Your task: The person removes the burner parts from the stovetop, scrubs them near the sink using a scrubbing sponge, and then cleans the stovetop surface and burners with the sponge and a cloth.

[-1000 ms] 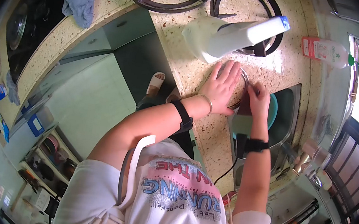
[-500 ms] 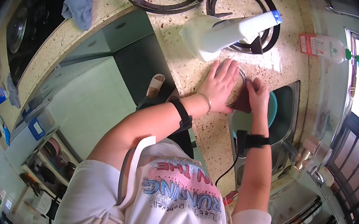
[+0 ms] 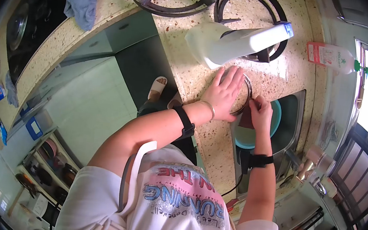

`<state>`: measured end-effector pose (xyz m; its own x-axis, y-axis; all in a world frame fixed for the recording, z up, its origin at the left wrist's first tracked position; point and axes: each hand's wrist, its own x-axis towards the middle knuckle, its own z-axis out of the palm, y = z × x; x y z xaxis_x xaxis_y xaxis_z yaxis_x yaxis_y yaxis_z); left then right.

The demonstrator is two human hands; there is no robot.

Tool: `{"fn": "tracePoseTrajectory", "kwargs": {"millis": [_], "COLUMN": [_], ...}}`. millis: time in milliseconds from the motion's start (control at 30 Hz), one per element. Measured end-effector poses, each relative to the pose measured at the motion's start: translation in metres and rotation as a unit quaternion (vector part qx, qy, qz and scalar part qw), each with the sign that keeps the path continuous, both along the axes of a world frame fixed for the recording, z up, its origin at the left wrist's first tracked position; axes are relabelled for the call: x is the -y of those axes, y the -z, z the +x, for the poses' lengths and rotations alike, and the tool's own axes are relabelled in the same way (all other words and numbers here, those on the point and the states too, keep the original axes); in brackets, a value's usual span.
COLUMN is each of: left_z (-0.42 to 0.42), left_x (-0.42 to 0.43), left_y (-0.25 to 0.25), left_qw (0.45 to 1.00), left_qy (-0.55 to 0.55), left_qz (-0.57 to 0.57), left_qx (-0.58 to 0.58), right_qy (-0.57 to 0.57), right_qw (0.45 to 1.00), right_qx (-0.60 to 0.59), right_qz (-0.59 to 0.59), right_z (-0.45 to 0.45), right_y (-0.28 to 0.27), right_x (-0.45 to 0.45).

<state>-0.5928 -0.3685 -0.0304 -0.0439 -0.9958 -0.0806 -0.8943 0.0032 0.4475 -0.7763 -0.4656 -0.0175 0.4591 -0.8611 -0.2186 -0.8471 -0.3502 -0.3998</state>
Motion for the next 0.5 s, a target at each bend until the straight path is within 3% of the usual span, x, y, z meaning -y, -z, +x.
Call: {"fn": "tracePoseTrajectory", "kwargs": {"millis": [133, 400, 500], "left_z": [-0.001, 0.002, 0.003], "left_x": [-0.001, -0.003, -0.004], "left_y": [-0.002, 0.001, 0.000], "left_qw": [1.000, 0.997, 0.995], "left_qy": [0.002, -0.026, -0.031], "left_qz": [0.004, -0.015, -0.030], "left_qx": [0.001, -0.068, -0.087], "right_qy": [-0.087, -0.131, -0.198], "right_qw": [0.995, 0.990, 0.980], "right_qx": [-0.007, -0.044, 0.008], "right_qz": [-0.037, 0.036, -0.034], "right_z": [0.027, 0.016, 0.057], "right_y": [0.011, 0.000, 0.000], "right_x": [0.036, 0.040, 0.053]}}
